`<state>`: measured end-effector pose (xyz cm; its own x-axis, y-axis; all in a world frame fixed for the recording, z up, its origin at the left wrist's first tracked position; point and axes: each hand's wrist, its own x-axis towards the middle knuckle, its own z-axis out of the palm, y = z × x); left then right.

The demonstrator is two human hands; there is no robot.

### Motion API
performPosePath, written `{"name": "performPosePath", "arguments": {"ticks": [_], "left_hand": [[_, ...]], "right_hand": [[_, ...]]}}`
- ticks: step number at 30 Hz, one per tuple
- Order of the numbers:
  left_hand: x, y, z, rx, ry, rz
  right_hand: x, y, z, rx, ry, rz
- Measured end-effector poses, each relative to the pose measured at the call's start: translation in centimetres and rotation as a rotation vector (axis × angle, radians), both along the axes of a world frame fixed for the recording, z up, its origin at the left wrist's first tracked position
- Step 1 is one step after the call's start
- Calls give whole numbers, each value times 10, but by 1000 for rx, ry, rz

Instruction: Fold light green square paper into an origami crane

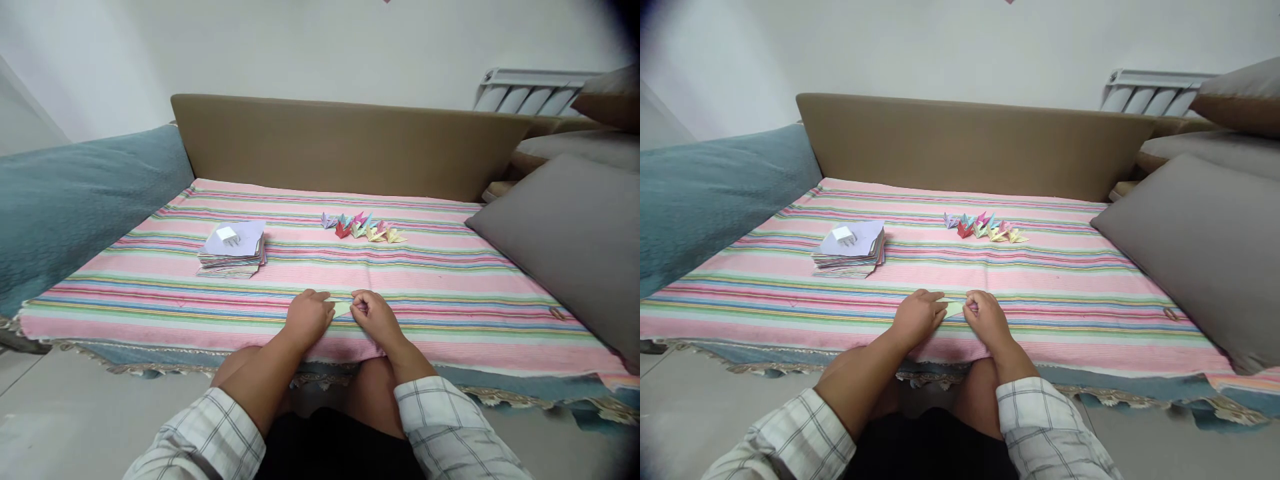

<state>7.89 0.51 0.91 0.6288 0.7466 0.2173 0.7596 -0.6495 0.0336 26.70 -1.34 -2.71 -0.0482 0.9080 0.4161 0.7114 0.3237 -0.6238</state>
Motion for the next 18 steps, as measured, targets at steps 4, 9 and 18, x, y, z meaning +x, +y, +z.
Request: {"name": "performPosePath", "arguments": {"ticks": [4,9,18], "left_hand": [[0,0,-1,15,-5,5],[0,0,-1,30,-15,-7],[-1,0,3,-36,-56,4]], "right_hand": [[3,-2,-2,24,22,-12],[-1,-9,1,149,54,-47],[-10,-2,-3,93,-38,-2]]}}
